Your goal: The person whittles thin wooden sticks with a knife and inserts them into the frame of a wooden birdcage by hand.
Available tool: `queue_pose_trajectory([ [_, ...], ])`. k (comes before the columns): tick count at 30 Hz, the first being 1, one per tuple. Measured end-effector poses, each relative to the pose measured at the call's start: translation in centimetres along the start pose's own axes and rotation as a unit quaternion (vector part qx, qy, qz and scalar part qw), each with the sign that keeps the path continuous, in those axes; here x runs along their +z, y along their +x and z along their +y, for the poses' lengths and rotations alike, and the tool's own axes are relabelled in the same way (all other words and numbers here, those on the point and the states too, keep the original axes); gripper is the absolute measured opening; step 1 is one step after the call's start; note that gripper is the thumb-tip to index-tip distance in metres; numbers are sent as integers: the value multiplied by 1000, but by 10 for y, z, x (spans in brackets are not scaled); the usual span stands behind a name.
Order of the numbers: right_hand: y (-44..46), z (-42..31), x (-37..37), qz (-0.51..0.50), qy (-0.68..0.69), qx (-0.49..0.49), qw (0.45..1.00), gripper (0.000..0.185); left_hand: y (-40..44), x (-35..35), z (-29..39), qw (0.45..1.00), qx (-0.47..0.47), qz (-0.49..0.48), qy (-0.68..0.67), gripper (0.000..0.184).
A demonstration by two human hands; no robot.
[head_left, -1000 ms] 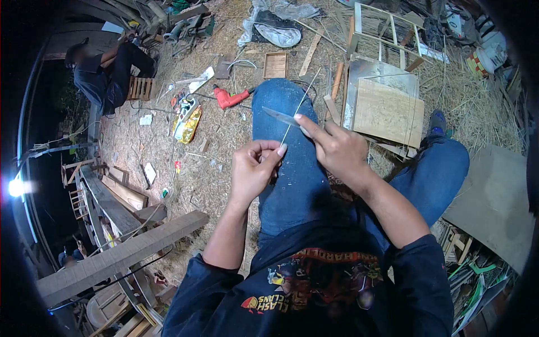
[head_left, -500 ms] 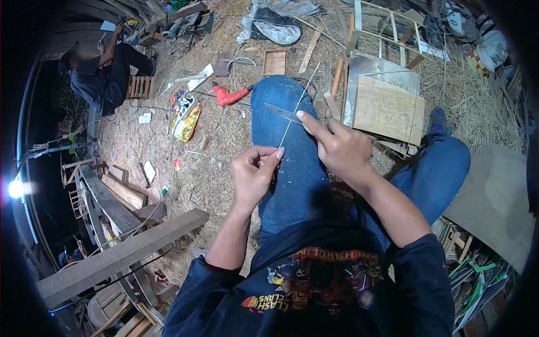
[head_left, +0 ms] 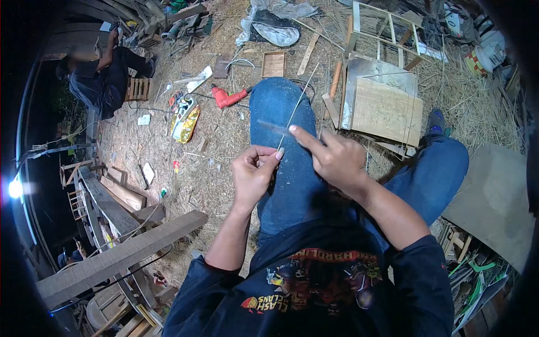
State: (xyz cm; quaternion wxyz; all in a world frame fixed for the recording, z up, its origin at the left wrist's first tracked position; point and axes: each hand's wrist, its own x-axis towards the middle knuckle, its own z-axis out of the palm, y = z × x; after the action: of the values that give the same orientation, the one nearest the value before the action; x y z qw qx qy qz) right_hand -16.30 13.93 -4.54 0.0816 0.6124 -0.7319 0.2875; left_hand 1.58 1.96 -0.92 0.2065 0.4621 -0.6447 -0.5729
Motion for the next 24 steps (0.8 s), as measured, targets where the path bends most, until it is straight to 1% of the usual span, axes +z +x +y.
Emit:
queue_pose_trajectory([
  [2, 4, 6, -2, 6, -24, 42, 999, 65, -2, -1, 1, 1000, -8, 0, 2, 14],
  [5, 1, -1, -6, -6, -38, 21, 999, 63, 0, -1, 0, 1000, -12, -6, 5, 14],
  [6, -1, -3, -5, -5, -40, 20, 999, 63, 2, 0, -3, 1000, 2, -5, 0, 13],
  [8, -5, -5, 0, 9, 5, -21, 1000, 62, 3, -1, -6, 1000, 17, -5, -5, 13],
  [10, 1, -2, -6, 7, 5, -11, 1000, 62, 3, -1, -5, 1000, 6, -3, 10, 13],
  [12, 2, 1, -6, 12, -27, 38, 999, 59, 1, -1, -4, 1000, 1, -4, 6, 13],
  [13, 0, -2, -9, -29, -26, 23, 999, 63, 2, -1, -3, 1000, 2, -7, 1, 13],
  [14, -3, -5, -9, -28, -28, 23, 999, 63, 2, -1, -3, 1000, 3, -8, 0, 13],
  [16, -7, -9, -5, -18, 20, -13, 1000, 63, 2, 0, -3, 1000, 5, -12, -1, 13],
  [19, -3, -6, -7, -28, 19, 2, 999, 66, 2, -3, 2, 1000, -16, -22, 12, 13],
  [23, -3, -1, -8, -46, -2, 29, 999, 68, -9, -16, 8, 998, -12, -45, 34, 14],
  [24, -2, 1, -7, -45, -3, 29, 999, 68, -12, -21, 4, 997, -29, -48, 46, 14],
])
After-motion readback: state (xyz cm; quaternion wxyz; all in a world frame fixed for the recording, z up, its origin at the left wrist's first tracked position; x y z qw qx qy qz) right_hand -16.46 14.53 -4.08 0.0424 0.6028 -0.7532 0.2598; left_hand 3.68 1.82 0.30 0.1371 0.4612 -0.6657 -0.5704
